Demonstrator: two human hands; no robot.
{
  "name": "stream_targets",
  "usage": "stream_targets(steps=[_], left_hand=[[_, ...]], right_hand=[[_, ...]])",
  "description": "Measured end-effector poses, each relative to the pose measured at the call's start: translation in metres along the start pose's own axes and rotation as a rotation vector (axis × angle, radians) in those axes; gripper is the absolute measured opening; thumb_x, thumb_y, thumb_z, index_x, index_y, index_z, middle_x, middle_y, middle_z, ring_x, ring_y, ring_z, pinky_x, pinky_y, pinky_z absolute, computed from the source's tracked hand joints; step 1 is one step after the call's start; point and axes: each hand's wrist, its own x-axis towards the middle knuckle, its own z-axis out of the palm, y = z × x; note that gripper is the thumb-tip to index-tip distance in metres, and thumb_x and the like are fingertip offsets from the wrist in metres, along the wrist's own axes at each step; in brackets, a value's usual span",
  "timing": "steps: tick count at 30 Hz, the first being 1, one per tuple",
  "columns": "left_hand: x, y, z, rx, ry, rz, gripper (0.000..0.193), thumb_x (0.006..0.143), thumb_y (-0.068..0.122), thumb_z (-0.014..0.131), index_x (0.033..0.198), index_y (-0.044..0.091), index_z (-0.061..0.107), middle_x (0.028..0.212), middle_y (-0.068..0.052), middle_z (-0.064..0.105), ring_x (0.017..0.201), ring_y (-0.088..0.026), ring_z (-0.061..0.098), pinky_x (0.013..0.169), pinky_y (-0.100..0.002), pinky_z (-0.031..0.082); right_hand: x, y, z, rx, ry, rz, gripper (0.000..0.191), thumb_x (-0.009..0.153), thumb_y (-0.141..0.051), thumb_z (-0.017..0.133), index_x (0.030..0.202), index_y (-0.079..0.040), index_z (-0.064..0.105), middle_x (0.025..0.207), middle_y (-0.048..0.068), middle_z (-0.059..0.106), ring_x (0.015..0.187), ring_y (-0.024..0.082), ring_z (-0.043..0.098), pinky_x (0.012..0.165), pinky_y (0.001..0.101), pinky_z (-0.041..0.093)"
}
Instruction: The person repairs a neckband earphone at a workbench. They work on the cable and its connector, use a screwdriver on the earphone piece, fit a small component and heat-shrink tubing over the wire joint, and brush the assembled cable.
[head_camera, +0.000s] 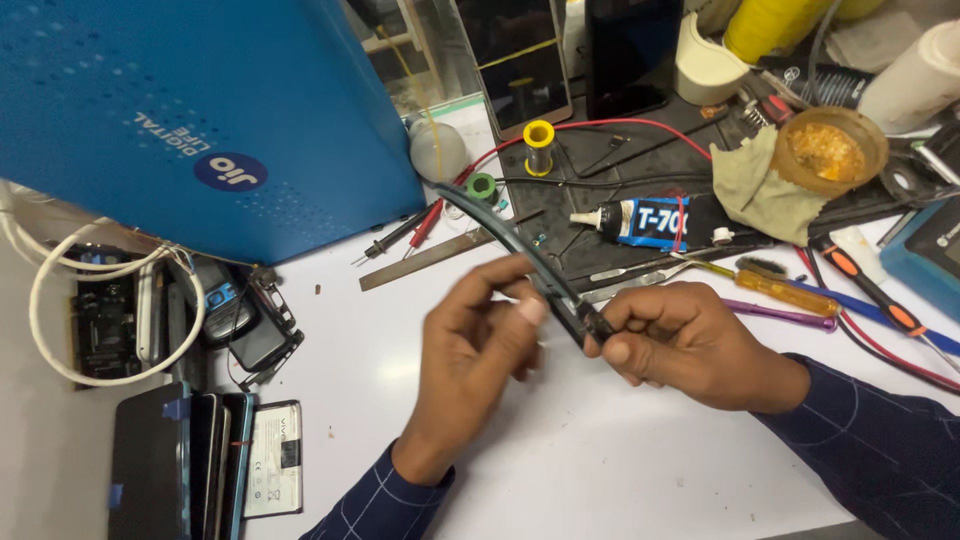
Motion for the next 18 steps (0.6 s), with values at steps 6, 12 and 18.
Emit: stream_targets(steps=[6, 12, 18], left_hand=[[-0.002, -0.01, 0.006, -0.121, -0.12, -0.066, 0.026, 0.106, 0.012, 0.063, 0.124, -0.007, 0.067, 0.086, -0.007, 0.07, 0.072, -0.01, 0.065, 0.063, -0.024, 0.054], [-0.005, -0.026, 0.005, -0.108, -0.043, -0.016, 0.024, 0.103, 0.007, 0.066, 0.122, -0.008, 0.068, 0.091, -0.011, 0.073, 0.079, -0.014, 0.071, 0.066, -0.025, 0.058], [-0.01, -0.027, 0.009, -0.067, -0.031, -0.018, 0.025, 0.1, 0.006, 0.069, 0.12, -0.008, 0.068, 0.1, -0.014, 0.076, 0.085, -0.016, 0.074, 0.07, -0.027, 0.062]], right_hand=[[0.001, -0.016, 0.013, -0.436, 0.162, -0.292, 0.022, 0.092, -0.02, 0.075, 0.103, -0.001, 0.073, 0.08, 0.003, 0.067, 0.068, 0.009, 0.06, 0.059, 0.0242, 0.049], [0.003, -0.04, 0.022, -0.782, 0.342, -0.663, 0.037, 0.078, -0.02, 0.085, 0.107, -0.002, 0.068, 0.101, 0.009, 0.065, 0.086, 0.018, 0.065, 0.072, 0.0284, 0.053], [0.007, -0.043, 0.029, -0.909, 0.41, -0.695, 0.025, 0.078, -0.011, 0.086, 0.097, -0.005, 0.07, 0.095, 0.008, 0.067, 0.085, 0.021, 0.068, 0.07, 0.0328, 0.051]])
